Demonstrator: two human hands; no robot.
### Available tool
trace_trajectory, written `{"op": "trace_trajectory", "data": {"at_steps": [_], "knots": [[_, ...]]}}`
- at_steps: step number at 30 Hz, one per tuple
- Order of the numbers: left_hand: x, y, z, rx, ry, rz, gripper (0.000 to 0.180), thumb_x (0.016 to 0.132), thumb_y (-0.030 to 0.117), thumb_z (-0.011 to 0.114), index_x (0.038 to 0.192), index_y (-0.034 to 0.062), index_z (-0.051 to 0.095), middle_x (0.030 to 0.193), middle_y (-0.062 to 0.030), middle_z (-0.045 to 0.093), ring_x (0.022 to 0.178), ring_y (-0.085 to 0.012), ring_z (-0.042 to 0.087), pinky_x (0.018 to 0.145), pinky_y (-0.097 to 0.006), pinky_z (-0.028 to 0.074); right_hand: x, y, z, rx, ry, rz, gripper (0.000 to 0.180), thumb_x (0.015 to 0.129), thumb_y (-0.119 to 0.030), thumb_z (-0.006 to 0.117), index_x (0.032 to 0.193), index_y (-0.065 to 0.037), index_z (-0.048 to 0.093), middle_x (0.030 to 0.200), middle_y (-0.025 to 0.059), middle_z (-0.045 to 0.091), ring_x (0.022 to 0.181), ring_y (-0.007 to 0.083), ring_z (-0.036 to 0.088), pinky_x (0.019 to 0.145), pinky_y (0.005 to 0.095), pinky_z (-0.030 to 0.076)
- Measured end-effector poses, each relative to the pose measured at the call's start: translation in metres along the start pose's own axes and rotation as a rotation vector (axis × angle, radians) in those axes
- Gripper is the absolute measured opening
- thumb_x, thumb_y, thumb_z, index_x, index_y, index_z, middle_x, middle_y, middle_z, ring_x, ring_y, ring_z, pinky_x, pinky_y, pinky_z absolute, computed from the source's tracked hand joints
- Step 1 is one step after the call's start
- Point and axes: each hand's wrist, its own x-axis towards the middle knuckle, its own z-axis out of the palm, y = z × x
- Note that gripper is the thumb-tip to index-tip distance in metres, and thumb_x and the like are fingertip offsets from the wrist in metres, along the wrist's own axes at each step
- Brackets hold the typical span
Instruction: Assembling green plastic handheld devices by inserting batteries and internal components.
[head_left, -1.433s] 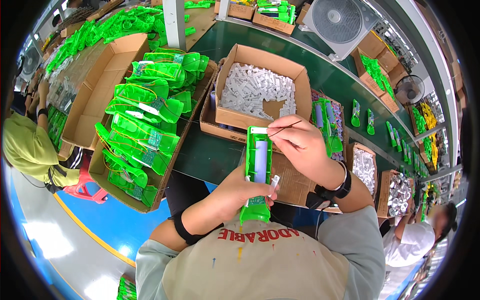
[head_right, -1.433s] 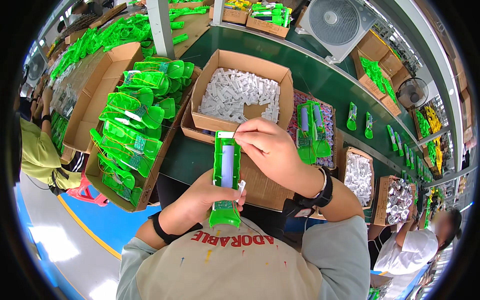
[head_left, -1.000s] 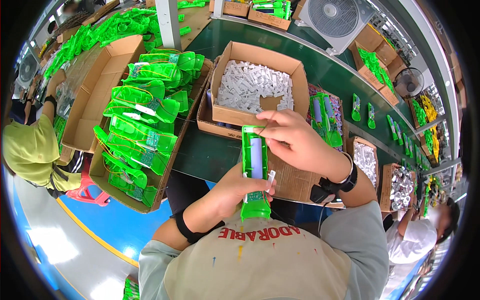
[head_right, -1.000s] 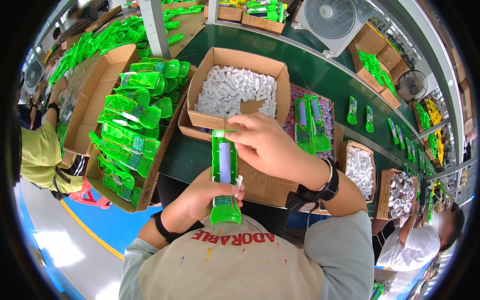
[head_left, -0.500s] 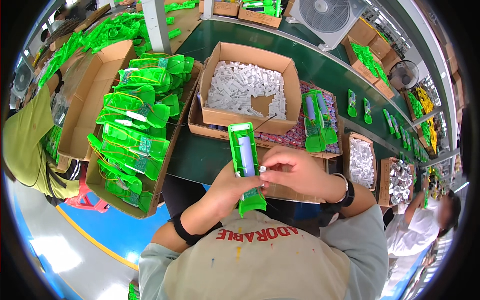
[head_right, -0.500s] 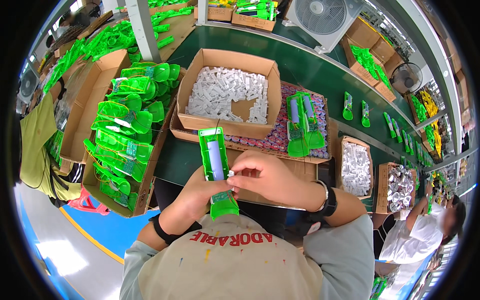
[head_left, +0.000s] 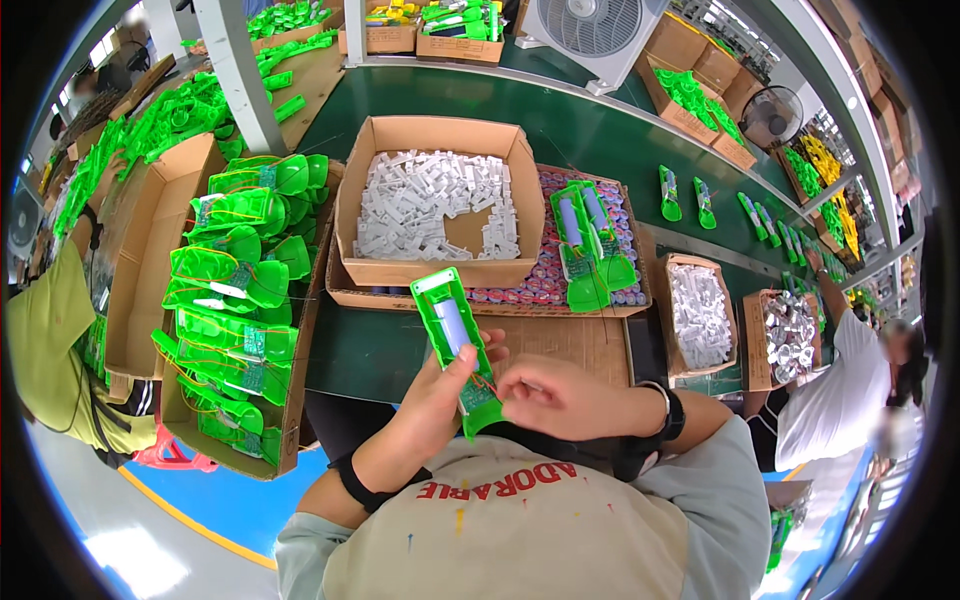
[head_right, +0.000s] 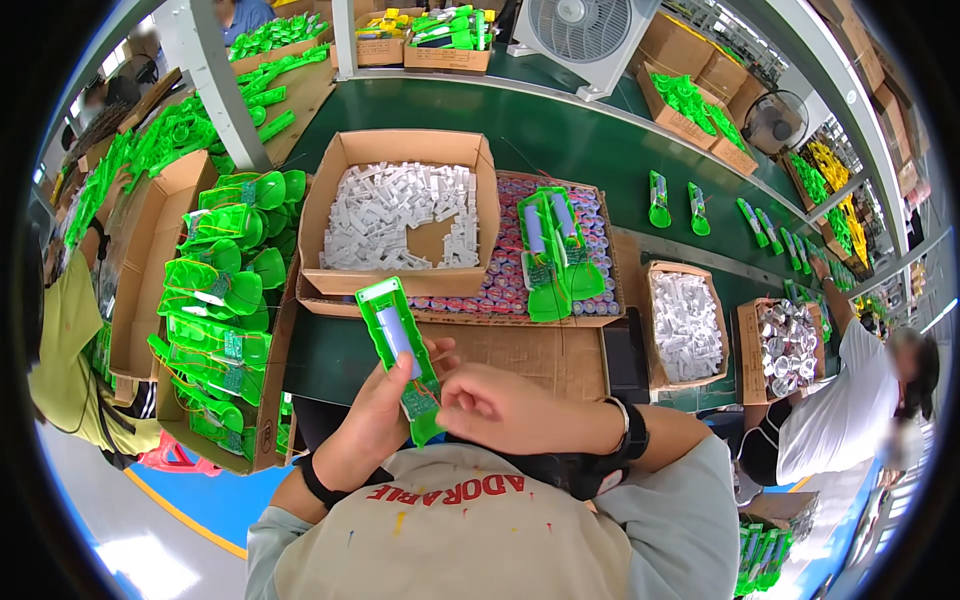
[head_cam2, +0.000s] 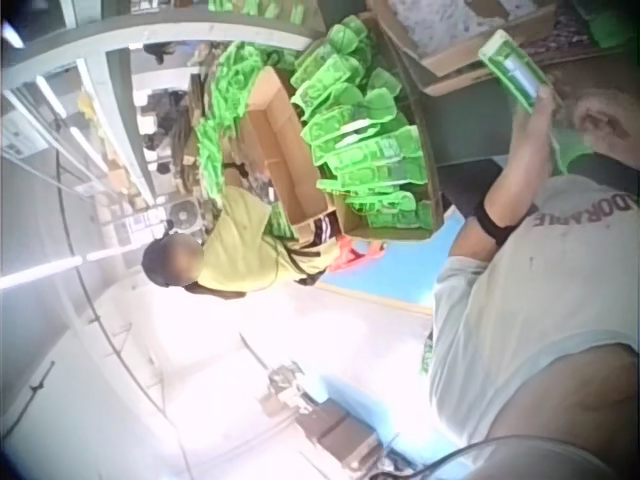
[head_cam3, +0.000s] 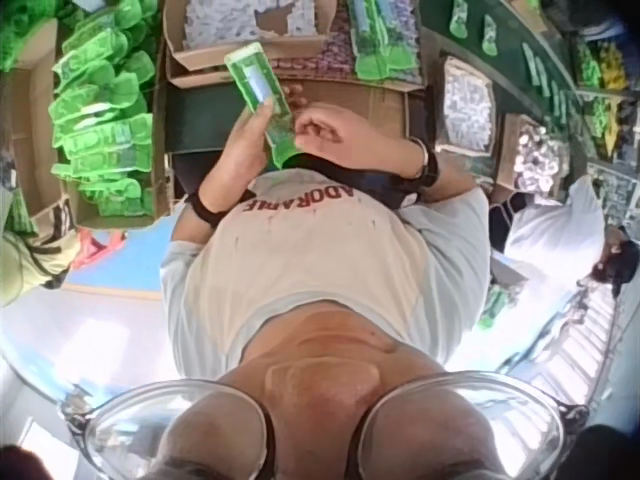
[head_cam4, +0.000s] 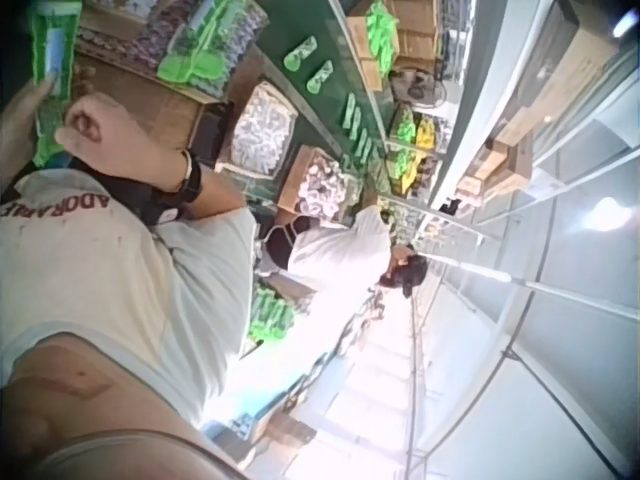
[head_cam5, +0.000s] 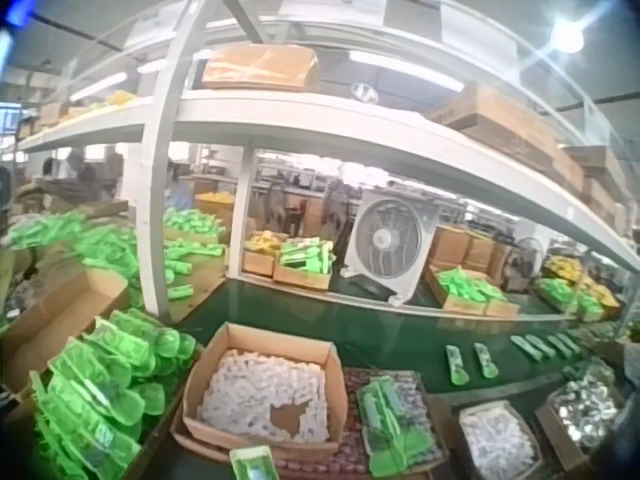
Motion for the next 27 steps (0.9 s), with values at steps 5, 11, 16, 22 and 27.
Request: {"op": "trace_trajectory", "data": {"at_steps": [5, 11, 16, 22, 27], "knots": [[0.015, -0.012, 0.002, -0.097, -0.11, -0.018, 0.05, 0.079, 0.047, 0.055, 0.112, 0.0112, 0.042, 0.123, -0.0109, 0.04, 0.112, -0.0253, 0.042, 0.093, -0.043, 0.038, -0.006, -0.019, -0.016, -0.13, -0.057, 0.361, 0.02, 0.081, -0.021, 0.056, 0.083, -0.002, 0.05, 0.072, 0.01, 0.051, 0.062, 0.0247, 0.052, 0.056, 0.0359, 0.041], [0.021, -0.01, 0.026, -0.035, -0.246, -0.004, 0.054, 0.08, 0.05, 0.052, 0.116, 0.011, 0.041, 0.124, -0.0114, 0.042, 0.11, -0.0256, 0.044, 0.093, -0.041, 0.036, -0.029, 0.001, -0.042, -0.234, 0.055, 0.184, 0.016, 0.08, -0.016, 0.054, 0.078, 0.0, 0.053, 0.067, 0.0162, 0.053, 0.06, 0.0289, 0.053, 0.055, 0.0374, 0.042], [0.036, -0.033, -0.006, 0.081, -0.082, 0.097, 0.036, 0.087, 0.032, 0.048, 0.11, 0.0047, 0.045, 0.111, -0.0106, 0.052, 0.089, -0.0179, 0.052, 0.081, -0.034, 0.042, -0.029, 0.008, -0.12, -0.155, 0.412, 0.329, 0.017, 0.082, -0.015, 0.053, 0.079, 0.001, 0.056, 0.066, 0.0166, 0.054, 0.057, 0.0255, 0.054, 0.054, 0.0334, 0.042], [0.037, -0.043, -0.009, 0.575, 0.182, 0.232, 0.015, 0.087, 0.004, 0.041, 0.099, 0.0021, 0.05, 0.097, -0.0079, 0.058, 0.076, -0.0096, 0.053, 0.074, -0.023, 0.042, -0.022, 0.114, -0.259, -0.78, 0.615, 0.546, 0.024, 0.075, -0.02, 0.053, 0.077, 0.004, 0.058, 0.068, 0.0196, 0.056, 0.063, 0.0357, 0.055, 0.057, 0.0366, 0.044], [0.032, -0.038, -0.006, 0.542, 0.156, 0.223, 0.014, 0.087, 0.004, 0.041, 0.098, 0.0022, 0.05, 0.095, -0.0073, 0.059, 0.076, -0.0091, 0.053, 0.073, -0.023, 0.043, -0.009, 0.219, -0.293, -0.658, 0.582, 0.829, 0.028, 0.073, -0.021, 0.051, 0.075, 0.006, 0.059, 0.068, 0.0233, 0.058, 0.067, 0.0369, 0.058, 0.061, 0.0399, 0.046]]}}
